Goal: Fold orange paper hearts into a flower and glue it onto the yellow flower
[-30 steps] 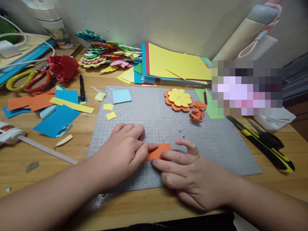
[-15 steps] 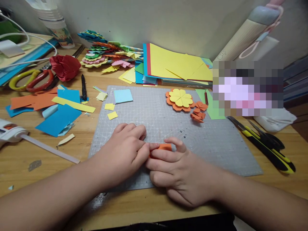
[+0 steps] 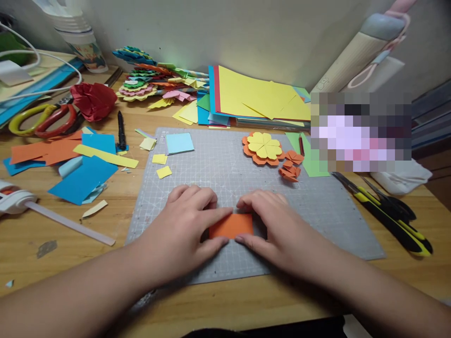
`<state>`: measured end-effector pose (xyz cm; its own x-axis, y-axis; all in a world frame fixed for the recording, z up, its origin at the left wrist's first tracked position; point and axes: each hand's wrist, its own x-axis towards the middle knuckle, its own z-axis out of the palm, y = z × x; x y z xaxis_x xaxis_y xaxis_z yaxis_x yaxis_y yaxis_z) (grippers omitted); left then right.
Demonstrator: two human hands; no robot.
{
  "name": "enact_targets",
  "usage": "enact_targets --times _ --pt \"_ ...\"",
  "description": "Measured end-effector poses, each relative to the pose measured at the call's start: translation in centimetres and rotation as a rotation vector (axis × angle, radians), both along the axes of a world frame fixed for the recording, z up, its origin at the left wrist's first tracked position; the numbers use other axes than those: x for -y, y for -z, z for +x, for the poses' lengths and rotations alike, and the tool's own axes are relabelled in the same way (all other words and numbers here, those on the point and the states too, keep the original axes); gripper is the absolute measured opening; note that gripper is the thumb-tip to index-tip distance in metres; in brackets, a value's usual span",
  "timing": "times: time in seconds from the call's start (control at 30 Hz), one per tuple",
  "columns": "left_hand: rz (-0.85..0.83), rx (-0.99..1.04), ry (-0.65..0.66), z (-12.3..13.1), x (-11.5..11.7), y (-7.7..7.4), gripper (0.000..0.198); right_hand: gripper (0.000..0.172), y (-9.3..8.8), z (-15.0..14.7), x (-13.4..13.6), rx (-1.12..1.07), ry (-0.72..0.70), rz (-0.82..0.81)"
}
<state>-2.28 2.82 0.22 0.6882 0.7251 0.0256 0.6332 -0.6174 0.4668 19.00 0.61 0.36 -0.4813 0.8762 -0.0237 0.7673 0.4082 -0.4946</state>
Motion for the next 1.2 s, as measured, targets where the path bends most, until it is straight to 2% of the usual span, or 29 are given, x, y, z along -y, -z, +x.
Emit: enact_targets --times 0.1,0.17,0.3,0.37,0.5,0.6,0.7,0.8,0.93,1.03,1.13,1.2 --pt "0.008 0.044 -0.030 0.0 0.0 0.4 0.042 0.033 -0.1 -0.3 -0.2 -0.008 0.018 -0.037" --pt "-0.007 0.079 -0.045 0.0 0.0 0.7 0.039 0.033 -0.6 -0.5 -0.6 -0.016 0.030 -0.100" --pt "-0.002 0.145 -0.073 -0.2 -0.3 0.8 0.011 0.004 -2.2 -0.8 -2.0 0.015 -0.012 -0.347" --pt "0.034 0.171 -0.092 -0.3 -0.4 0.5 0.009 0.021 -2.6 -0.8 -2.7 0.029 -0.038 -0.400" --pt "0.145 0.237 -0.149 -0.5 -0.2 0.0 0.008 0.030 -1.9 -0.6 -3.2 -0.163 0.034 -0.465" --pt "0.253 0.256 -0.118 -0.5 -0.1 -0.2 0.019 0.028 -0.9 -0.5 -3.0 -0.343 0.092 -0.577" --pt "0.356 0.268 -0.100 -0.5 -0.1 -0.1 0.018 0.029 -0.4 -0.6 -2.7 -0.473 0.135 -0.646" --pt "0.423 0.286 -0.112 -0.5 -0.1 0.0 0.019 0.030 -0.3 -0.8 -2.5 -0.526 0.188 -0.659" --pt "0.284 0.284 -0.019 -0.6 -0.2 0.0 0.017 0.032 -0.2 -0.7 -2.5 -0.511 0.201 -0.673" --pt "0.235 0.287 -0.008 -0.8 -0.4 0.1 0.021 0.030 -0.1 -0.5 -2.7 -0.473 0.183 -0.645" --pt "0.228 0.264 0.018 -0.9 -0.5 0.2 0.022 0.003 0.0 -0.2 -3.0 -0.388 0.144 -0.456" --pt "0.223 0.230 0.026 -0.9 -0.5 0.2 0.021 0.016 -0.1 0.0 -3.1 -0.274 0.038 -0.291"
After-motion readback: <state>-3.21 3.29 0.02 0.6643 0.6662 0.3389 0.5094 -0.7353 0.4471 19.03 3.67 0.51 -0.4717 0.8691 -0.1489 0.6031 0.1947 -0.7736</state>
